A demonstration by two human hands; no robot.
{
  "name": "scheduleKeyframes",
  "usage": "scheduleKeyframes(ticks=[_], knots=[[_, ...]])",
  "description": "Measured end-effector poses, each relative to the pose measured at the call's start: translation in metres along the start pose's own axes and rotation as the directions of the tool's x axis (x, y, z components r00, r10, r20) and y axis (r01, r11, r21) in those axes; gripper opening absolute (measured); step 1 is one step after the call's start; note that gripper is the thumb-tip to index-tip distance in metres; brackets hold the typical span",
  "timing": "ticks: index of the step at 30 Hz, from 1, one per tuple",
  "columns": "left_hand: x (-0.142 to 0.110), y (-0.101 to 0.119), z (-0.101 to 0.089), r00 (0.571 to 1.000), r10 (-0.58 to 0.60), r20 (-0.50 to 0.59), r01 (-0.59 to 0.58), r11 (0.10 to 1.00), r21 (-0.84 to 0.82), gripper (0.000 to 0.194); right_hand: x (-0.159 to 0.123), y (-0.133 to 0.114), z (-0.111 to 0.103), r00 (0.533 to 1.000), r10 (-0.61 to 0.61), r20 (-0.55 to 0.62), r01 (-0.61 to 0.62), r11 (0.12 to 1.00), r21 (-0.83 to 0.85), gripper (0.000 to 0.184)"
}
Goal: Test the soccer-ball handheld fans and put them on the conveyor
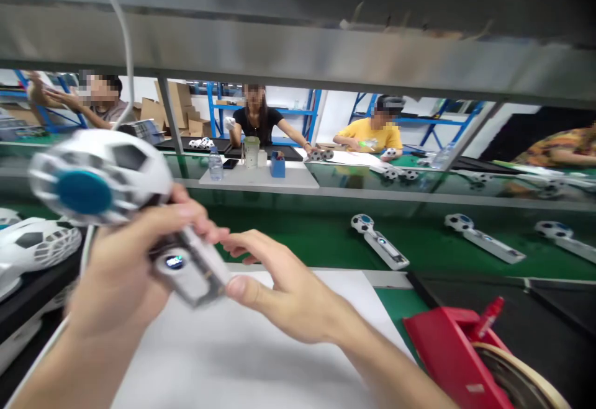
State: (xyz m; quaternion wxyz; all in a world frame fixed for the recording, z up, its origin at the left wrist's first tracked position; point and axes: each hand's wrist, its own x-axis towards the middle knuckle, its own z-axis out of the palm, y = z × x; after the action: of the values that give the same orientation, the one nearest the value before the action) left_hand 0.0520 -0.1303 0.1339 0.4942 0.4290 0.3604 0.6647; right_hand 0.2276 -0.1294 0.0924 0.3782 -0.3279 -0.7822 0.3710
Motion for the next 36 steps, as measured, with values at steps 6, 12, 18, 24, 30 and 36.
scheduleKeyframes(ticks=[6,12,18,24,30,36], knots=[[0.016,-0.032,0.015,0.993,-0.097,0.066,0.097,0.995,0.005,0.021,0.007,0.011,0.023,0.994,0.104,0.022,-0.105,0.939,0.327,0.039],[0.020,-0.037,0.009,0.980,-0.163,0.110,0.160,0.987,0.034,0.021,0.008,0.014,0.020,0.992,0.096,0.082,-0.118,0.933,0.339,0.033],[0.021,-0.039,0.010,0.980,-0.142,0.136,0.138,0.990,0.037,0.019,0.007,0.011,0.018,0.987,0.109,0.120,-0.141,0.940,0.311,0.028],[0.013,-0.041,0.012,0.989,-0.071,0.127,0.065,0.997,0.050,0.016,0.004,0.010,0.030,0.992,0.081,-0.097,-0.075,0.995,0.061,0.029],[0.015,-0.037,0.011,0.988,-0.097,0.116,0.094,0.995,0.028,0.017,0.008,0.012,0.022,0.994,0.089,0.063,-0.101,0.970,0.220,0.029],[0.023,-0.036,0.010,0.987,-0.112,0.117,0.111,0.994,0.019,0.018,0.009,0.019,0.024,0.992,0.106,0.074,-0.123,0.947,0.298,0.041]])
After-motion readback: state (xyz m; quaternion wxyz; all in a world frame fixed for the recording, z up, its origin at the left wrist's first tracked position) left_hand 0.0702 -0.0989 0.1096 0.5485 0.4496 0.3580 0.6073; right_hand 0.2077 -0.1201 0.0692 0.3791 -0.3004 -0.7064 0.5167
